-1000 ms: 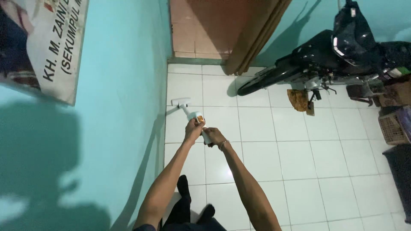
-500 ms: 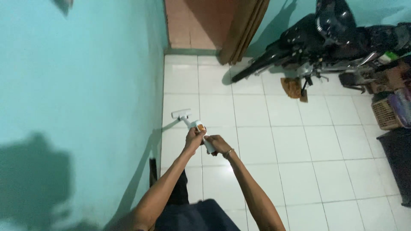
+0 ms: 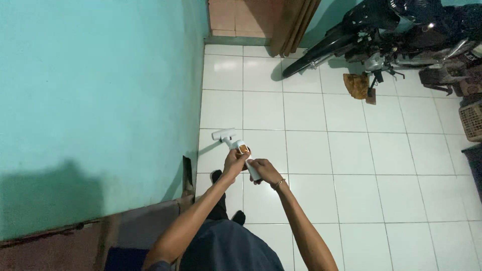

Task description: The person uses a handheld cordless vacuum to clean a tiled floor in a room. They move the vacuum in overlapping passes across the floor, including along walls and around a parked motorcycle and a storage cabinet.

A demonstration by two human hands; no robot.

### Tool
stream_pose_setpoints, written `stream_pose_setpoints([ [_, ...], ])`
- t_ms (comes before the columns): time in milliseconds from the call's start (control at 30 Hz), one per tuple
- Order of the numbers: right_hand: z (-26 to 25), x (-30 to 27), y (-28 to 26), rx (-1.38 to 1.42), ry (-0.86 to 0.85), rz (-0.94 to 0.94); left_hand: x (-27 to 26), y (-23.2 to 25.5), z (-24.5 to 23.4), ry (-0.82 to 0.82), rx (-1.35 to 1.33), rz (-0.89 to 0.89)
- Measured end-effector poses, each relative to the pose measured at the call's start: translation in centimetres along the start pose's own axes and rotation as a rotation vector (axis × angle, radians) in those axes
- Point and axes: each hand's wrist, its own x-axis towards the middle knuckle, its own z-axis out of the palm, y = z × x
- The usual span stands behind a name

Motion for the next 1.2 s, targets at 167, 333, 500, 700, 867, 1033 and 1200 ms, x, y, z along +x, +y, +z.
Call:
stream_pose_setpoints([
  [167, 0.8, 2.7, -0.2, 0.061, 0.055, -0.001, 1.9, 1.3, -0.1, 0.038, 0.036, 0.019],
  [333, 1.3, 9.1, -0.2, 0.058, 0.07, 0.001, 7.2, 1.5, -1.4, 0.087, 0.091, 0.052],
  [500, 2.0, 18.0, -1.6, 0.012, 0.056, 0.03, 14.0, 4.2, -3.7, 0.152, 0.241, 0.104],
  [700, 2.9, 27.8, -6.6, -0.047, 0.077, -0.083, 22.4, 9.3, -6.5, 0.176, 0.238, 0.117],
  [867, 3.0, 33.2, -11.0, -0.08, 0.135, 0.015, 27.2, 13.3, -7.3, 0.189, 0.285, 0.089],
  [1033, 3.1, 33.8, -11.8, -0.109, 0.118, -0.006, 28.4, 13.5, -7.9, 0.176, 0.251, 0.125],
  [1200, 3.9, 30.5, -11.7, -0.075, 0.095, -0.002, 25.9, 12.7, -8.5, 0.174, 0.305, 0.064],
])
